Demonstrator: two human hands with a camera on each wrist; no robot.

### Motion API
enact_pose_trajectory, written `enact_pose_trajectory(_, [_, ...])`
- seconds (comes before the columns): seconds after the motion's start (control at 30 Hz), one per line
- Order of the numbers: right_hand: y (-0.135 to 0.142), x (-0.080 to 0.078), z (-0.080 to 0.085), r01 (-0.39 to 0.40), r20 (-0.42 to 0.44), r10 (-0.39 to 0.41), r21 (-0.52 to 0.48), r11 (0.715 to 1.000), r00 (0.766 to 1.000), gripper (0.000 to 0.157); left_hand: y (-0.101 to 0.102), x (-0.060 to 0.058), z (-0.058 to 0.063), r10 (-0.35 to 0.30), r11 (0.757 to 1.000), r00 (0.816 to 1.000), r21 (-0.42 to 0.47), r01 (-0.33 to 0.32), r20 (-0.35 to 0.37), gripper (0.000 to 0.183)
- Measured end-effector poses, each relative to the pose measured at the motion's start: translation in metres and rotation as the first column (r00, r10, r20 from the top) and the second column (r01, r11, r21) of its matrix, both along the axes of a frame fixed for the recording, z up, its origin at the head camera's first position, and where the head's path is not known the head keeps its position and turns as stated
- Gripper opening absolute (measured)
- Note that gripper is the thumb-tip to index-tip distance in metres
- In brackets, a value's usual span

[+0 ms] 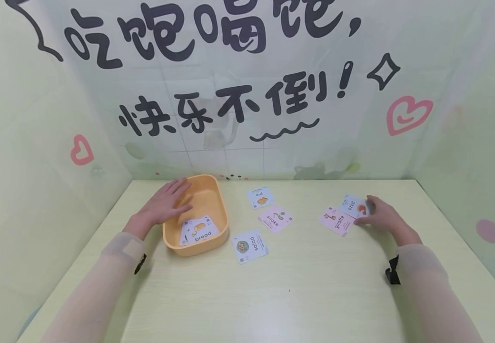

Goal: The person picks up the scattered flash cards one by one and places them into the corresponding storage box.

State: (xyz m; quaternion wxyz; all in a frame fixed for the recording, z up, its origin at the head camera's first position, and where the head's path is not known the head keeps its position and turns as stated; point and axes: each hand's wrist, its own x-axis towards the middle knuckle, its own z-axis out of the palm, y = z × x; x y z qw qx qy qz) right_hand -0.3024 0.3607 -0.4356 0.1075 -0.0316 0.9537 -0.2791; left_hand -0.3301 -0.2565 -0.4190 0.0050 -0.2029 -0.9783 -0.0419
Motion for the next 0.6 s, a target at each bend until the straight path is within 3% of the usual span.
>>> enact_pose_trajectory(0.6, [-0.0010, -0.0079, -0.0001, -0.051, -0.074, 0.059, 0.104, 0.993, 0.996, 0.090, -0.0016, -0.0012, -0.0017, 0.000, 1.000, 1.000, 0.005, 0.000, -0.007, 0.082])
